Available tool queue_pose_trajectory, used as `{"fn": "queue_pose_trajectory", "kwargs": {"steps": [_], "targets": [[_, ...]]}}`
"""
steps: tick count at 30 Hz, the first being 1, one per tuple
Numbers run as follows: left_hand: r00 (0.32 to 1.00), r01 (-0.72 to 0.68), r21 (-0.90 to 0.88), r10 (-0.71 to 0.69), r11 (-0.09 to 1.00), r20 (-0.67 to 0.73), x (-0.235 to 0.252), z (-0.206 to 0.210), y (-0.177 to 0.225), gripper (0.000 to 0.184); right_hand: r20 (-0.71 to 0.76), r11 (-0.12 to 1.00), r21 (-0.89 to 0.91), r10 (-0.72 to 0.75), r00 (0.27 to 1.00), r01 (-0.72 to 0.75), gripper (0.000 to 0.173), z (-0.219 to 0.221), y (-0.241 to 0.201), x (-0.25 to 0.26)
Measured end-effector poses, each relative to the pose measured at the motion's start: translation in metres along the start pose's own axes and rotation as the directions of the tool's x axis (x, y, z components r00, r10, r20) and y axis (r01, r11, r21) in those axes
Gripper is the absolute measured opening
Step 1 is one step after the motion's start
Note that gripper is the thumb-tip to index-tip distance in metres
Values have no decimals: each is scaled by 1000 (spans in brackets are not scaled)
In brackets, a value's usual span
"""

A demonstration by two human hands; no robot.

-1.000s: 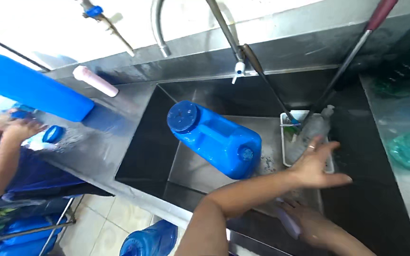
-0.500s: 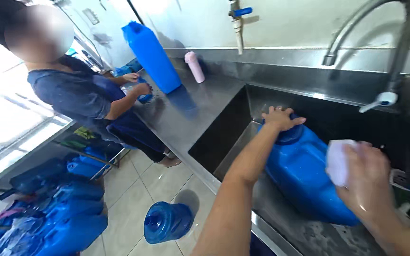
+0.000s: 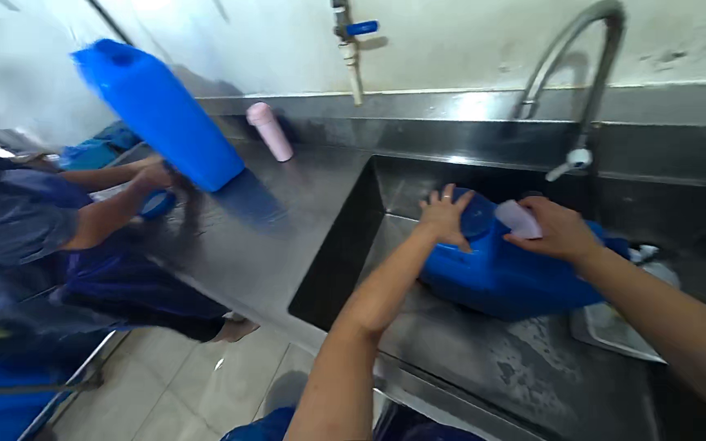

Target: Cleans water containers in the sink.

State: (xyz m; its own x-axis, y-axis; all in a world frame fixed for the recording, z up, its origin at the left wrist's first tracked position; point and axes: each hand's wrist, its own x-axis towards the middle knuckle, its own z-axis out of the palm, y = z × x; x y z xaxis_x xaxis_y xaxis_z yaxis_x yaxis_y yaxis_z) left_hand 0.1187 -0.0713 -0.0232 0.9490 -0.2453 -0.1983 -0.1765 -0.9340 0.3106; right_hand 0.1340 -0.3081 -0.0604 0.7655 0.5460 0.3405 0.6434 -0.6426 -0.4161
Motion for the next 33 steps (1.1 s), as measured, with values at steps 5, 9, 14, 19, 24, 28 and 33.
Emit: {"fn": "queue_pose_trajectory", "kwargs": {"steps": [5,9,14,19,24,28,33], "targets": [[970,158,-260,-199,953,-141,-19,8,12,111,-43,970,72,237,971,-233,48,-1,-8,-2],[862,86,-684,-398,724,-313,-70,-15,18,112,-80,925,222,331,940,-307,43,-2,-4,2],[972,-235,-902,-116,-362,-206,-94,22,59,86,-408,734,679,389,826,-10,48,8,-92,-18],[983,-174,-869,-134,-463,-125,-104,46,75,55,-289,945,313,-2,957,96,22,15,-92,-73],[990,-119,-810,-126,-574,-56,-107,64,93,38,-307,881,473,186,934,-20,37,14,-136,-81],[990,-130,-866,-111,-482,-87,-112,77,70,49,-123,944,310,-78,989,113,25,20,-111,-108],[997,39,-858,-37,-512,67,-111,94,66,50,-215,935,332,203,955,-123,25,36,-130,-93]]}}
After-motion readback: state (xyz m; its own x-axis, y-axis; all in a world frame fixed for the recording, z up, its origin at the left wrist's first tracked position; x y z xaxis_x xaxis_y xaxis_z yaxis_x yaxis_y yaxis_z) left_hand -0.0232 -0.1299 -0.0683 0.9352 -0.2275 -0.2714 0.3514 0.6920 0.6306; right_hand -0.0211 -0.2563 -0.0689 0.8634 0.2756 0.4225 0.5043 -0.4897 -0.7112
